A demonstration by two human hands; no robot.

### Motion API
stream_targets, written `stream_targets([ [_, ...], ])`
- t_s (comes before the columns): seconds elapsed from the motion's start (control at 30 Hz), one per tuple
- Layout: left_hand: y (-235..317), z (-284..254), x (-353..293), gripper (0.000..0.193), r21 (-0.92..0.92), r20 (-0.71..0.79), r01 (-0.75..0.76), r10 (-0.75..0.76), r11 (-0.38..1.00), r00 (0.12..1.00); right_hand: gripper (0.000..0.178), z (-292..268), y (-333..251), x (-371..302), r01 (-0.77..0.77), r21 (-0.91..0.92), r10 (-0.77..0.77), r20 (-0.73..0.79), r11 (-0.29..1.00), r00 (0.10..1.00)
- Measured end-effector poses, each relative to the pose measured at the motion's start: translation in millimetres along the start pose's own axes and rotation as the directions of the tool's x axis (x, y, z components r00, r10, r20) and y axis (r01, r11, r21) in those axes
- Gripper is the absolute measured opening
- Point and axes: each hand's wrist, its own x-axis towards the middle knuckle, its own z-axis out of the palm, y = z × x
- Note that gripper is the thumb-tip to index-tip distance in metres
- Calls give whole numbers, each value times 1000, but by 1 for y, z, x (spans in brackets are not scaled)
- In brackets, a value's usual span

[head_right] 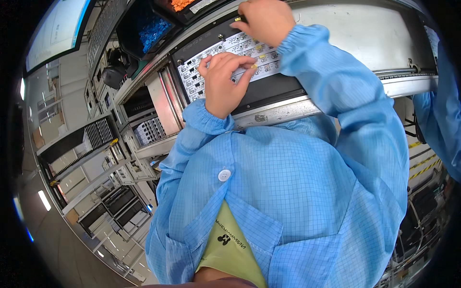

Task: Assembling small electronic components onto a printed circuit board at a manual assembly station.

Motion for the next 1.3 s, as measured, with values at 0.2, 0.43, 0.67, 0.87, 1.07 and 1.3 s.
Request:
stream_targets([
  [0.2, 6, 6, 3, 12, -5, -2, -30, 30, 1000, 1000, 22, 15, 16, -1, 69, 2, -69, -18, 998, 997],
  [0.43, 12, 16, 9, 11, 74, -31, -97, 100, 993, 995, 16, -22, 17, -3, -56, 221, 73, -69, 974, 995],
  [0.67, 14, 22, 11, 10, 111, -51, -145, 151, 983, 987, 11, -35, 10, 2, -105, 334, 173, -180, 937, 968],
  [0.87, 15, 13, 5, 13, 183, 18, -209, 209, 961, 978, 16, -70, -9, 14, -183, 471, 318, -226, 863, 921],
  [1.07, 21, 11, 12, 18, 199, 142, -280, 255, 939, 956, 32, -139, 47, 29, 181, -176, -249, -784, 967, 569],
  [1.3, -8, -35, 163, 10, 231, -35, -487, 507, 842, 861, 26, -172, 173, 50, -230, 9, 179, -658, 973, 732],
])
